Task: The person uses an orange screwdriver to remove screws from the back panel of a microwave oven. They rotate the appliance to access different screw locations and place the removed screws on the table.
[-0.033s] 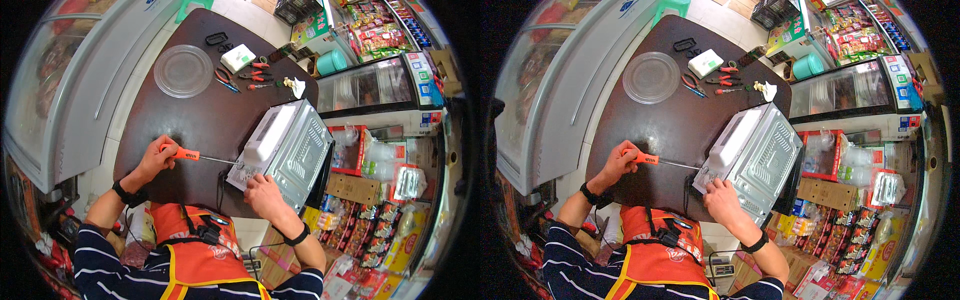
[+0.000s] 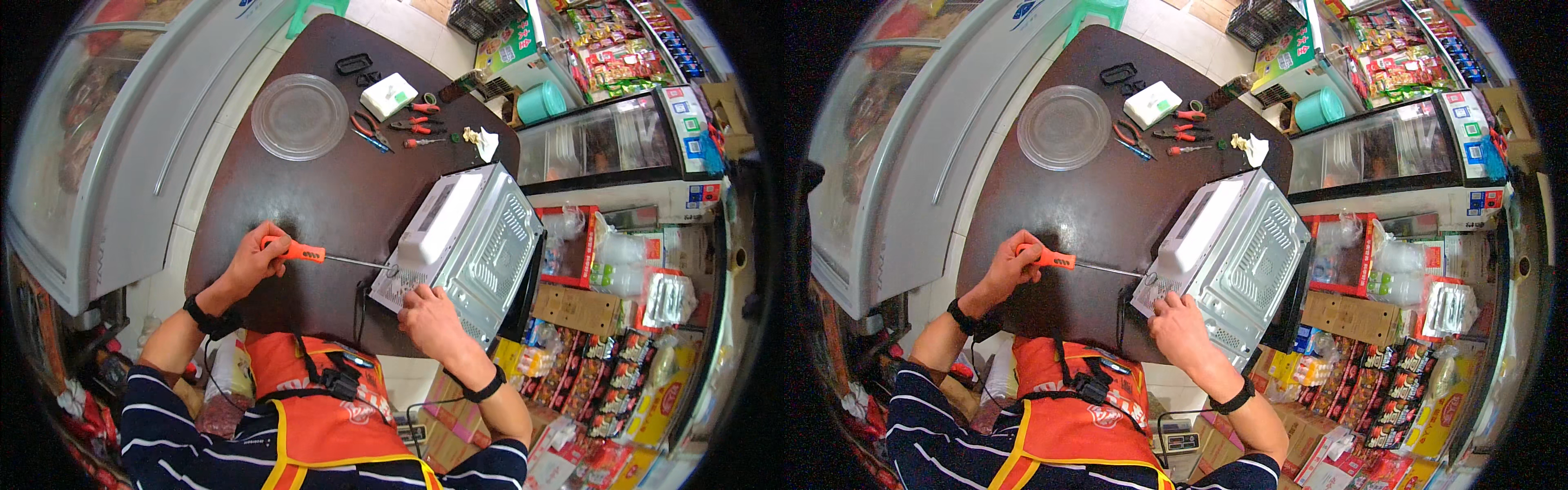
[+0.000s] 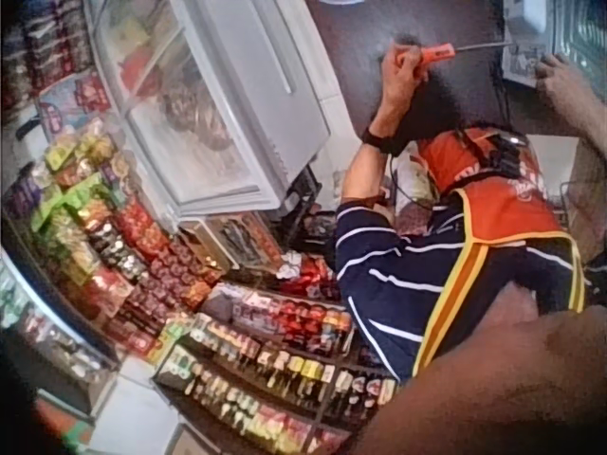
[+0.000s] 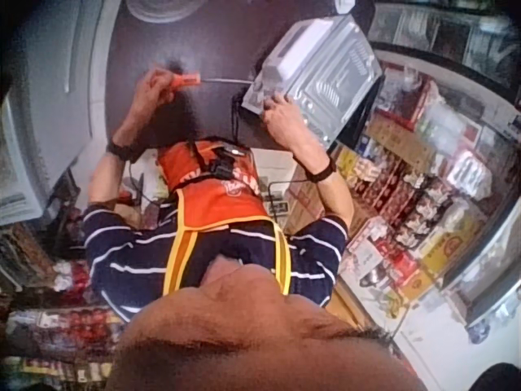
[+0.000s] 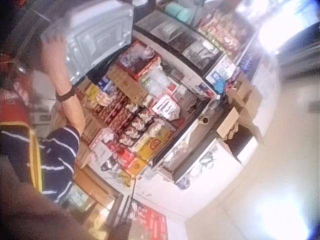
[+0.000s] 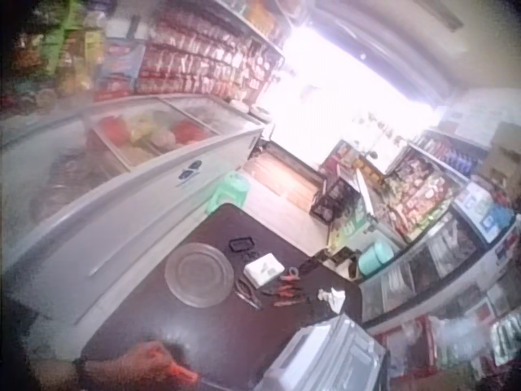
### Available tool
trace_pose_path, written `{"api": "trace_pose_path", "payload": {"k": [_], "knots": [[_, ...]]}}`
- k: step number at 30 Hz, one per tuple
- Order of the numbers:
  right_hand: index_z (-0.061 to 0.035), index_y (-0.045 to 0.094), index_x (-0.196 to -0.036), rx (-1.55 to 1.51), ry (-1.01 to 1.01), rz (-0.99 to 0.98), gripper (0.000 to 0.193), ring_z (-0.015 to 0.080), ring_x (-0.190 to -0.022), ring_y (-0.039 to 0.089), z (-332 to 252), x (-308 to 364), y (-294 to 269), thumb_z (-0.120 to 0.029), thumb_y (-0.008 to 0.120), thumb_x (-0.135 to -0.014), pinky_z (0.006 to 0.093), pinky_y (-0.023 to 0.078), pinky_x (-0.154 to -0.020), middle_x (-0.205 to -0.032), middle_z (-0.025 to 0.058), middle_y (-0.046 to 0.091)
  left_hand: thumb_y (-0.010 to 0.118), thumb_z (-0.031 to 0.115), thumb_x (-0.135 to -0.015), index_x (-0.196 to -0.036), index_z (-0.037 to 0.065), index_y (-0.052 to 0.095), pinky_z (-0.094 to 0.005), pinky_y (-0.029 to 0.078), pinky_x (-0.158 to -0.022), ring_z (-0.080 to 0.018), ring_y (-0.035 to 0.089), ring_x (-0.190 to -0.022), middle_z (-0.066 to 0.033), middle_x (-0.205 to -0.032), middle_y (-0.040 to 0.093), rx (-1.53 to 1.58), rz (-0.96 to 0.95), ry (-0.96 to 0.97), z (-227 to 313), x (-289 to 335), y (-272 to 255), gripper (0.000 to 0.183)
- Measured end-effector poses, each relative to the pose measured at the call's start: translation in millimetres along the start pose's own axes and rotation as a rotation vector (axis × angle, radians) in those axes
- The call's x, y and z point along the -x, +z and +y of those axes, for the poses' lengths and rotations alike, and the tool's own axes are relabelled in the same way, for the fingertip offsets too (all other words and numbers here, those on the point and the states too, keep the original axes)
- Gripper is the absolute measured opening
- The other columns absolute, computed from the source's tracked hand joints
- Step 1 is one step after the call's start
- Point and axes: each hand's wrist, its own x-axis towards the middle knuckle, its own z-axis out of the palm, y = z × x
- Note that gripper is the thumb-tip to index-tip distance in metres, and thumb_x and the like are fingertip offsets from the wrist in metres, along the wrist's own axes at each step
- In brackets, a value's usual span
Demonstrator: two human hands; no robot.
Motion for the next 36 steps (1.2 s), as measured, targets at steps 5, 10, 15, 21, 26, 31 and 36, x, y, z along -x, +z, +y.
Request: {"api": "trace_pose_path", "payload": {"k": [5,10,15,21,26,31,36], "knots": [[-0.0172,0.081,-0.089,0.043,-0.077,-0.032,0.007,0.0286,-0.107,0.066,-2,-9,3,-0.022,0.076,-0.088,0.0432,0.052,-0.092,-0.098,0.0040,0.072,0.069,0.031,-0.113,-0.111,0.009,0.060,-0.0261,0.043,-0.053,-0.0118,0.065,-0.063,-0.0028,-0.083,0.065,0.012,0.009,-0.030,-6,-7,0,0.024],[-0.0099,0.081,-0.107,-0.274,-0.163,0.044,0.017,0.0311,-0.101,0.074,13,-19,1,-0.013,0.074,-0.092,0.0454,0.059,-0.089,-0.098,0.0089,0.079,0.066,0.026,-0.114,-0.125,0.011,0.059,-0.0347,0.061,-0.075,-0.0172,0.070,-0.079,-0.0054,-0.099,0.069,0.360,-0.246,-0.068,4,-2,3,0.020],[-0.0050,0.071,-0.134,-1.051,0.138,0.275,0.034,0.0166,-0.093,0.074,25,-18,-8,-0.006,0.077,-0.101,0.0330,0.060,-0.086,-0.105,0.0055,0.080,0.069,0.001,-0.102,-0.127,0.008,0.058,-0.0376,0.060,-0.089,-0.0203,0.074,-0.103,-0.0080,-0.111,0.072,0.151,-0.545,-0.088,12,5,33,0.028],[-0.0020,0.070,-0.135,-1.320,0.159,0.557,0.041,0.0094,-0.091,0.069,23,-29,-18,0.001,0.083,-0.097,0.0304,0.058,-0.083,-0.105,0.0011,0.081,0.076,0.014,-0.101,-0.094,0.006,0.068,-0.0307,0.047,-0.071,-0.0089,0.060,-0.078,0.0025,-0.081,0.063,-0.122,-0.523,0.073,27,-24,122,0.014],[-0.0033,0.074,-0.129,-1.157,0.113,0.711,0.038,0.0145,-0.097,0.074,29,-15,-26,0.001,0.085,-0.093,0.0334,0.057,-0.091,-0.103,0.0047,0.084,0.076,0.024,-0.107,-0.108,-0.001,0.077,-0.0296,0.050,-0.074,-0.0097,0.063,-0.078,0.0007,-0.081,0.066,-0.184,-0.602,0.035,51,-41,156,0.025],[-0.0049,0.076,-0.130,-1.216,0.136,0.685,0.040,0.0168,-0.097,0.075,44,-11,-22,-0.002,0.088,-0.092,0.0336,0.058,-0.087,-0.104,0.0057,0.086,0.079,0.022,-0.105,-0.104,0.002,0.077,-0.0293,0.050,-0.071,-0.0090,0.063,-0.076,0.0005,-0.081,0.068,-0.112,-0.701,-0.004,45,-67,164,0.021],[-0.0045,0.076,-0.131,-0.992,0.152,0.748,0.044,0.0288,-0.107,0.077,63,4,-12,-0.003,0.090,-0.089,0.0401,0.061,-0.095,-0.125,0.0147,0.077,0.078,0.018,-0.104,-0.098,0.006,0.075,-0.0311,0.052,-0.070,-0.0083,0.063,-0.077,0.0031,-0.082,0.069,-0.391,-0.500,0.184,13,-145,152,0.014]]}}
